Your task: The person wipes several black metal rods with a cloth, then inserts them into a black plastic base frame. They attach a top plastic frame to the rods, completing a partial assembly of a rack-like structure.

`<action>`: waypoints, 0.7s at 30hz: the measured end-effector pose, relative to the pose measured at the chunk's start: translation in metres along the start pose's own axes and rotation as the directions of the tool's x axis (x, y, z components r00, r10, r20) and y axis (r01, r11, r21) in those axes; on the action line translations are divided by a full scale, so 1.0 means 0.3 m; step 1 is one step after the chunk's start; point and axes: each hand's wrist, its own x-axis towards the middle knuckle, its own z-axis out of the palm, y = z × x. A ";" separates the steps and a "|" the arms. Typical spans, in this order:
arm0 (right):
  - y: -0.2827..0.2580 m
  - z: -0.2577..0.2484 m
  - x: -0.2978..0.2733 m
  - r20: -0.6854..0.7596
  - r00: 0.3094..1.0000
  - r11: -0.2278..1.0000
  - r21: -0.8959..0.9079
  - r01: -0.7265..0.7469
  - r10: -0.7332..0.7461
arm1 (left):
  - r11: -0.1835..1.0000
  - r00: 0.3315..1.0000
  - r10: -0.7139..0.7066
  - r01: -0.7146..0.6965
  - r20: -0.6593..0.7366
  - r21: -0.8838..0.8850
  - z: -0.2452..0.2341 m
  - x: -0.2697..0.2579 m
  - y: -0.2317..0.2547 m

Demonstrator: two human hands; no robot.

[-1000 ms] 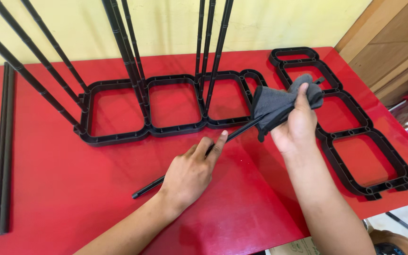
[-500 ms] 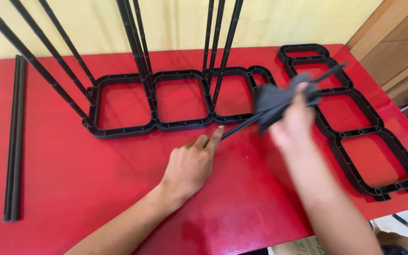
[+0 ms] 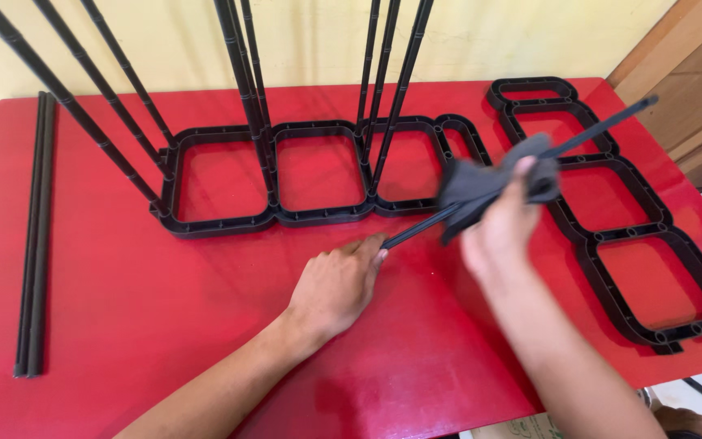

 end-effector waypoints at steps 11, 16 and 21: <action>0.050 0.139 -0.269 0.175 0.978 0.992 -0.061 -0.107 0.116 | 0.969 0.859 0.206 -0.245 -0.468 -0.022 -0.134 0.016 0.131; 0.058 0.127 -0.221 0.095 0.979 0.983 -0.060 -0.173 0.178 | 0.657 0.894 -0.099 -0.270 -0.436 -0.704 -0.212 -0.029 0.341; 0.078 0.090 -0.241 0.167 0.935 0.948 -0.117 -0.295 0.312 | -0.196 0.486 -0.874 -0.306 0.024 -0.932 -0.041 0.140 0.521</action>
